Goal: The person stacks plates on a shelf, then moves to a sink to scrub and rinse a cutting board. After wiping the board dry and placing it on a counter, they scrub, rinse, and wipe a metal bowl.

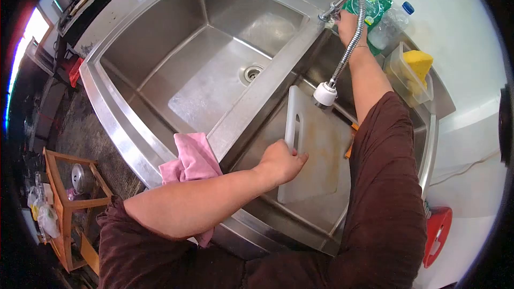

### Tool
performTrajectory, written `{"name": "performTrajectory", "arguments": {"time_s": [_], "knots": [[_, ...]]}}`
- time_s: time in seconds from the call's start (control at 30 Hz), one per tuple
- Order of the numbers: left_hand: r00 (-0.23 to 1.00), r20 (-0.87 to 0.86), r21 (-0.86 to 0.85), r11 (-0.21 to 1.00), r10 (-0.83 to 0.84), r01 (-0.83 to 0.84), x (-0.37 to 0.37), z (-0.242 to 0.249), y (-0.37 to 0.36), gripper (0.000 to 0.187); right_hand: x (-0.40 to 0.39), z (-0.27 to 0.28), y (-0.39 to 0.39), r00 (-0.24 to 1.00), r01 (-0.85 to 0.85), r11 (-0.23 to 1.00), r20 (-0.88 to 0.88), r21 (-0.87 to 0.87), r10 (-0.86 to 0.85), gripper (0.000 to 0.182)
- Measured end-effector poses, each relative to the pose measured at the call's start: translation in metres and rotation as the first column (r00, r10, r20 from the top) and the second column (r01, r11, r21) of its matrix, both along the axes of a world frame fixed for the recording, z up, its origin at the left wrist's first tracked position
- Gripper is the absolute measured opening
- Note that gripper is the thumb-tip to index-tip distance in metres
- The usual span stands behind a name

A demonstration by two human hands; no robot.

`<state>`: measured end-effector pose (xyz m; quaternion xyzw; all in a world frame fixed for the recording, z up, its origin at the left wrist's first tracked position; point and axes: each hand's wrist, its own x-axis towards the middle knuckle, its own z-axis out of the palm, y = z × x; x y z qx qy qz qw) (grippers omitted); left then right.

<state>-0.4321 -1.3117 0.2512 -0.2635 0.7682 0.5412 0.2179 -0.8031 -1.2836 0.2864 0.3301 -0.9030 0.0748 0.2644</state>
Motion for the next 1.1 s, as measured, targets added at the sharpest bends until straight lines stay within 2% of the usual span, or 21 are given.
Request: {"name": "performTrajectory", "arguments": {"time_s": [0.1, 0.2, 0.3, 0.37, 0.43, 0.5, 0.57, 0.63, 0.7, 0.83, 0.9, 1.0, 1.1], "knots": [[1.000, 0.024, 0.004, 1.000, 0.000, 0.000, 0.000, 0.000, 0.000, 0.042, 0.008, -0.001, -0.005, 0.993, 0.070, 0.994, 0.099, -0.088, -0.061, 0.029], [0.999, 0.031, 0.014, 1.000, -0.007, 0.006, 0.000, -0.003, 0.000, 0.042, -0.006, -0.012, -0.008, 0.992, 0.045, 0.988, 0.122, -0.147, -0.027, 0.030], [1.000, 0.013, 0.047, 0.999, 0.026, -0.026, 0.001, -0.007, 0.000, 0.041, -0.032, -0.014, -0.009, 0.974, 0.011, 0.984, 0.226, -0.176, 0.030, 0.032], [0.999, 0.021, 0.035, 0.999, 0.028, -0.029, 0.000, -0.005, -0.001, 0.041, -0.025, -0.003, -0.005, 0.913, 0.019, 0.981, 0.403, -0.196, 0.062, 0.034], [1.000, 0.013, 0.036, 0.999, 0.026, -0.026, 0.000, -0.006, 0.000, 0.040, -0.019, 0.003, -0.002, 0.909, 0.018, 0.983, 0.412, -0.183, 0.060, 0.035], [1.000, 0.004, 0.035, 0.999, 0.026, -0.026, 0.000, -0.006, -0.001, 0.040, -0.014, 0.006, 0.000, 0.981, -0.069, 0.998, 0.183, -0.013, 0.070, 0.038], [0.999, 0.021, 0.041, 0.999, 0.031, -0.032, 0.000, -0.002, -0.001, 0.041, 0.001, 0.006, 0.003, 0.989, -0.074, 0.996, 0.122, -0.044, 0.079, 0.034], [0.999, 0.021, 0.035, 0.999, 0.025, -0.026, -0.001, -0.005, 0.000, 0.041, 0.009, 0.007, -0.001, 0.999, 0.018, 1.000, 0.029, 0.010, -0.018, 0.028], [0.999, 0.023, 0.026, 0.999, 0.022, -0.023, -0.001, -0.005, -0.001, 0.041, 0.013, 0.008, -0.005, 0.998, 0.052, 0.999, 0.046, 0.001, -0.052, 0.028], [1.000, 0.015, 0.029, 0.999, 0.022, -0.022, -0.001, -0.004, -0.001, 0.042, 0.027, 0.010, -0.005, 0.995, 0.075, 0.995, 0.075, -0.069, -0.070, 0.039], [1.000, 0.011, 0.021, 0.999, 0.026, -0.027, -0.001, -0.003, -0.001, 0.042, 0.028, 0.009, -0.006, 0.979, 0.146, 0.984, 0.159, -0.099, -0.129, 0.042], [1.000, -0.003, 0.026, 0.999, 0.027, -0.027, 0.000, -0.004, -0.001, 0.042, 0.023, 0.006, -0.005, 0.972, 0.074, 0.996, 0.228, -0.049, -0.061, 0.042], [0.999, 0.025, 0.032, 0.999, 0.038, -0.039, 0.000, -0.004, -0.002, 0.042, 0.015, 0.011, -0.007, 0.955, 0.094, 0.994, 0.286, -0.053, -0.075, 0.038]]}}
